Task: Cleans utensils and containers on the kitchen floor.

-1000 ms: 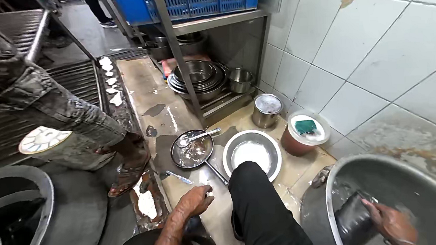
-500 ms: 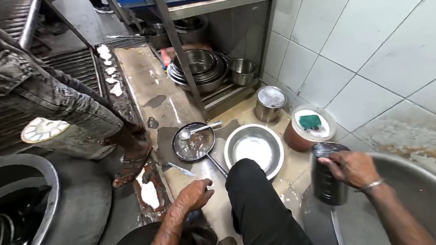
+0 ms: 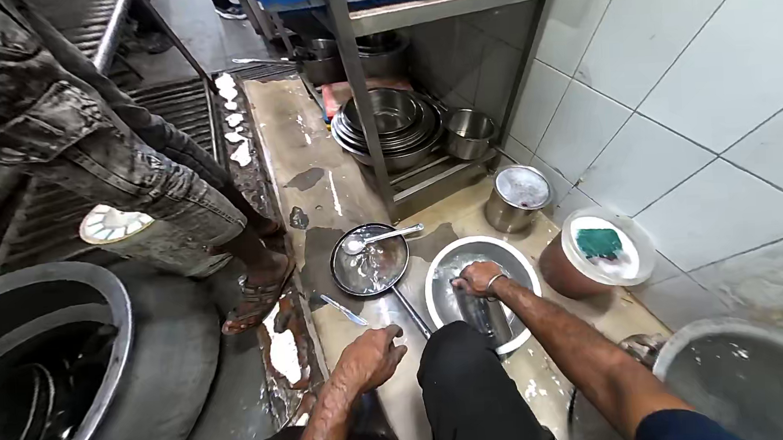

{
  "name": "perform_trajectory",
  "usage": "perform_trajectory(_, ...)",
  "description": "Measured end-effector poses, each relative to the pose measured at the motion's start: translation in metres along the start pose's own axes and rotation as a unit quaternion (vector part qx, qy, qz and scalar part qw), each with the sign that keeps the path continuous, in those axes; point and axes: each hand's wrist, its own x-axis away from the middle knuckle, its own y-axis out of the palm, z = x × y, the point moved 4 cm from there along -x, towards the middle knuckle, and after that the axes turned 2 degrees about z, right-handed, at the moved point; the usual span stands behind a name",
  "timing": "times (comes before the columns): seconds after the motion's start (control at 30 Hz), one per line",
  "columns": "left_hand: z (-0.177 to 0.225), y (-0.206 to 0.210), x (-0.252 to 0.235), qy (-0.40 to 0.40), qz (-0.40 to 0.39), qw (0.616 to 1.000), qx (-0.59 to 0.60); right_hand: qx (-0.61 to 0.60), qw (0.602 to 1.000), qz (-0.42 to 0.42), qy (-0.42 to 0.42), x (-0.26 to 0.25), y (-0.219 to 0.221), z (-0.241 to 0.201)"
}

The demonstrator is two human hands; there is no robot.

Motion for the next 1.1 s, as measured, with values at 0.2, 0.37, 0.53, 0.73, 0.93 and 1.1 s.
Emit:
perform_trajectory(0.2, 0.001, -0.019, -0.003, 0.002, -0.002, 1.0, 0.001, -0.028, 0.994, 0.02, 0.108, -0.01, -0.016, 0.049)
perform_trajectory(0.37, 0.008, -0.022, -0.002, 0.011, -0.003, 1.0, -0.007, -0.018, 0.977, 0.01, 0.214, 0.035, -0.008, 0.084)
perform_trajectory(0.53, 0.01, -0.016, 0.0, 0.025, 0.003, 1.0, -0.007, -0.01, 0.968, -0.07, 0.241, 0.087, 0.04, 0.095)
perform_trajectory(0.73, 0.005, -0.003, -0.002, 0.017, -0.016, 0.999, -0.033, -0.009, 0.979, -0.184, 0.086, 0.102, 0.105, 0.053)
perform_trajectory(0.93, 0.001, 0.005, -0.01, 0.004, -0.025, 0.999, -0.031, -0.041, 0.987, -0.145, 0.046, 0.081, 0.103, 0.031)
perform_trajectory(1.1, -0.003, 0.008, -0.018, 0.01, -0.028, 0.999, -0.045, -0.09, 0.987, -0.064, 0.114, 0.108, 0.078, 0.063)
